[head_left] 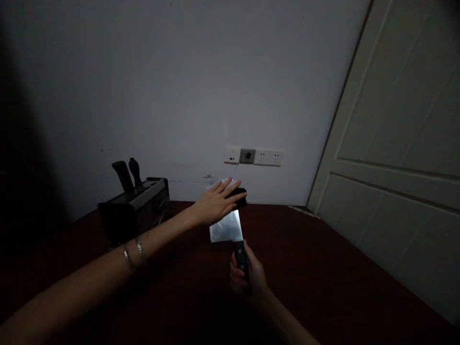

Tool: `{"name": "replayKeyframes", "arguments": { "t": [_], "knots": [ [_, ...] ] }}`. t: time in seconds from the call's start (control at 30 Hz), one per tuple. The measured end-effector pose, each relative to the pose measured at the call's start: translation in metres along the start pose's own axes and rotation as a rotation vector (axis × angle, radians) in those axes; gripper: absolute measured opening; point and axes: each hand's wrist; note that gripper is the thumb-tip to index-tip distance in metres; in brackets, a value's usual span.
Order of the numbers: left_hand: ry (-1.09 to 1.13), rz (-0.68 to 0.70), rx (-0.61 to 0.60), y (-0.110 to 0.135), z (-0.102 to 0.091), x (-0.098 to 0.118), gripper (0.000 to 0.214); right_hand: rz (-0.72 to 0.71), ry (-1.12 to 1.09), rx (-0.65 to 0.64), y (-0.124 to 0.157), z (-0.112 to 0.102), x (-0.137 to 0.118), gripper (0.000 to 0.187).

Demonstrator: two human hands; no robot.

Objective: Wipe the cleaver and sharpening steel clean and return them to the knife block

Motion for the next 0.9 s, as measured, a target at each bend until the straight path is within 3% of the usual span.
{"name": "replayKeyframes", "arguments": {
  "t": [0.1,0.2,0.37,0.43,0.67,0.73,0.9],
  "knots": [
    [-0.004,-0.152,0.019,-0.008,0.009,-0.018,0.046,0.009,0.011,0.023,0.000,0.001,0.003,0.055],
    [0.012,-0.204,0.032,-0.006,0.013,-0.009,0.047,0.004,-0.004,0.020,0.001,0.000,-0.002,0.054],
    [0.071,-0.055,-0.001,0.011,0.011,0.035,0.048,-0.053,-0.026,-0.007,-0.002,-0.005,-0.010,0.053],
    [0.088,-0.018,-0.011,0.015,0.013,0.039,0.048,-0.052,-0.027,0.007,-0.003,-0.006,-0.007,0.054],
    [0.091,-0.260,-0.059,0.008,0.037,-0.003,0.049,0.074,-0.016,0.144,-0.005,-0.006,0.012,0.059],
    [0.094,-0.257,-0.057,0.011,0.039,0.005,0.050,0.061,-0.010,0.157,-0.007,-0.008,0.012,0.060],
    [0.120,-0.100,-0.048,0.030,0.026,0.051,0.047,-0.010,-0.004,0.146,-0.009,-0.013,0.005,0.059]
  ]
}}
Point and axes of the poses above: each hand's wrist, its own y-axis away from the middle knuckle, its own z-axis out of the palm, x = y × z, and after that the axes turned 8 degrees about -y, right-handed
